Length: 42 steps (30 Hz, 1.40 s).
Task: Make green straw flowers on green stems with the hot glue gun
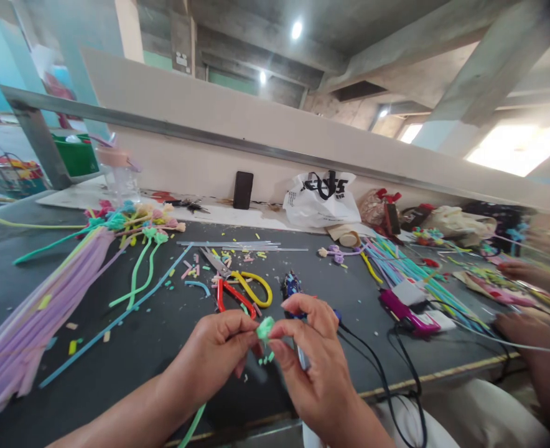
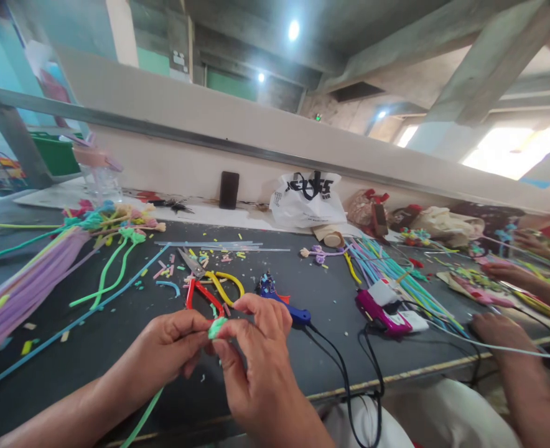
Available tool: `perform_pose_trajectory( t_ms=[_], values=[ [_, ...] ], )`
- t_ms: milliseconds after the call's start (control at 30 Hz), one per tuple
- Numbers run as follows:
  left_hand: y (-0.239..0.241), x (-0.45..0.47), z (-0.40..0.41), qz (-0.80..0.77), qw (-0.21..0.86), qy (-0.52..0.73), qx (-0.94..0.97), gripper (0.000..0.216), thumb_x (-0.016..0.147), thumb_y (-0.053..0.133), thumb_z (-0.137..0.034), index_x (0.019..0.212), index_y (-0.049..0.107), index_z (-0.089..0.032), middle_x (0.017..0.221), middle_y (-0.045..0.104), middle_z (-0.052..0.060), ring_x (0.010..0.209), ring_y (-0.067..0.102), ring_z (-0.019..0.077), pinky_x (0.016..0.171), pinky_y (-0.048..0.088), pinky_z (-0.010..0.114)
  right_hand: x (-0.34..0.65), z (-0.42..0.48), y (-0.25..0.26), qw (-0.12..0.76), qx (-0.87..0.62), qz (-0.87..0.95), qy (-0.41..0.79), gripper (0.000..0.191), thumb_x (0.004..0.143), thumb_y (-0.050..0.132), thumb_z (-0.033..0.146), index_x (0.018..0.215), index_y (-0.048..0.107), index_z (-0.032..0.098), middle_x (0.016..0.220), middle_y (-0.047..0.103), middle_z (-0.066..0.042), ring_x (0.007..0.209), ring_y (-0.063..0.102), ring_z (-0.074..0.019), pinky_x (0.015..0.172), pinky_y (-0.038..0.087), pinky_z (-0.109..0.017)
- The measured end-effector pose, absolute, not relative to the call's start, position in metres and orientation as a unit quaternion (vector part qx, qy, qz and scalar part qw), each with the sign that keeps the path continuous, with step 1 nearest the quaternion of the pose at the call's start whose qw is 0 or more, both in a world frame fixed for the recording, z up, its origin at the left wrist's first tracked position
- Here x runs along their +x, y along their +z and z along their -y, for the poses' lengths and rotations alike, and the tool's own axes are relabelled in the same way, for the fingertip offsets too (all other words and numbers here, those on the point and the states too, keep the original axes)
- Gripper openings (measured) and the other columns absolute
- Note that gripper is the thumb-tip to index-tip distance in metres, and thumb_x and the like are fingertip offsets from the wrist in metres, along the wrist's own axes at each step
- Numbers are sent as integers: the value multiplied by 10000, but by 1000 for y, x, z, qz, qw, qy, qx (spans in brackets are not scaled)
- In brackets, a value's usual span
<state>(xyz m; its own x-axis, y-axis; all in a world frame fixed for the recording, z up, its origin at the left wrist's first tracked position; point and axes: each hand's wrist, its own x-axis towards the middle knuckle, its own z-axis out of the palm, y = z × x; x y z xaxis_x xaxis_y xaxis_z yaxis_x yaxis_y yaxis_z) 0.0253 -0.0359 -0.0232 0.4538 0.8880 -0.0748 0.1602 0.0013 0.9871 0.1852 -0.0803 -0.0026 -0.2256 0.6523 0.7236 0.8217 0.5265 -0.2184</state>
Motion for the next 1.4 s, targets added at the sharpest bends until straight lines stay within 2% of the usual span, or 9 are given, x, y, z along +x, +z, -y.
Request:
perform_pose_trajectory(
  t_ms=[100, 233, 533, 800, 1067, 1300, 1400],
  values=[
    [-21, 21, 33, -361, 525, 315, 703, 191, 769, 486, -168, 653, 639, -157, 584, 580, -22, 479, 483, 75, 494, 372, 172, 194, 82, 8, 386, -464, 793, -84, 129, 824, 505, 115, 827, 594, 209, 994, 523, -56, 960, 500, -215, 817, 347, -396],
    [-20, 15, 29, -281, 468, 290, 786, 244, 805, 482, -174, 610, 628, -164, 607, 590, -20, 602, 542, 100, 608, 397, 180, 203, 82, 20, 320, -438, 839, -35, 75, 811, 592, 178, 855, 609, 236, 1010, 568, -36, 955, 506, -209, 822, 350, -391],
    [-16, 12, 27, -188, 435, 202, 857, 293, 853, 450, -178, 600, 598, -164, 601, 569, -19, 598, 516, 95, 613, 387, 172, 202, 88, 30, 232, -440, 867, 41, 87, 761, 678, 178, 789, 618, 235, 853, 637, 23, 854, 554, -161, 924, 310, -400],
    [-19, 10, 26, -144, 473, 171, 852, 279, 861, 468, -198, 606, 573, -156, 599, 536, -21, 589, 504, 90, 598, 376, 170, 208, 88, 35, 174, -397, 898, 74, 90, 808, 621, 166, 749, 629, 234, 811, 663, 55, 831, 556, -134, 950, 282, -399],
    [-28, 10, 23, -105, 471, 188, 855, 231, 767, 458, -36, 567, 505, -142, 559, 485, -46, 545, 470, 61, 554, 352, 147, 200, 94, 28, 179, -400, 897, 64, 122, 819, 523, 117, 736, 572, 192, 777, 613, 40, 846, 490, -137, 1009, 167, -434],
    [-25, 9, 26, -90, 453, 192, 866, 221, 758, 458, -30, 576, 508, -144, 565, 486, -39, 555, 467, 68, 562, 359, 157, 197, 92, 27, 168, -397, 900, 59, 163, 739, 496, 31, 711, 541, 184, 755, 591, 21, 829, 490, -149, 1014, 166, -449],
    [-22, 8, 26, -96, 445, 199, 868, 221, 775, 465, -44, 585, 523, -140, 568, 500, -34, 563, 478, 70, 570, 361, 157, 200, 89, 27, 193, -404, 890, 88, 173, 780, 499, 39, 738, 563, 194, 775, 622, 24, 829, 522, -142, 1012, 192, -434]
  ],
)
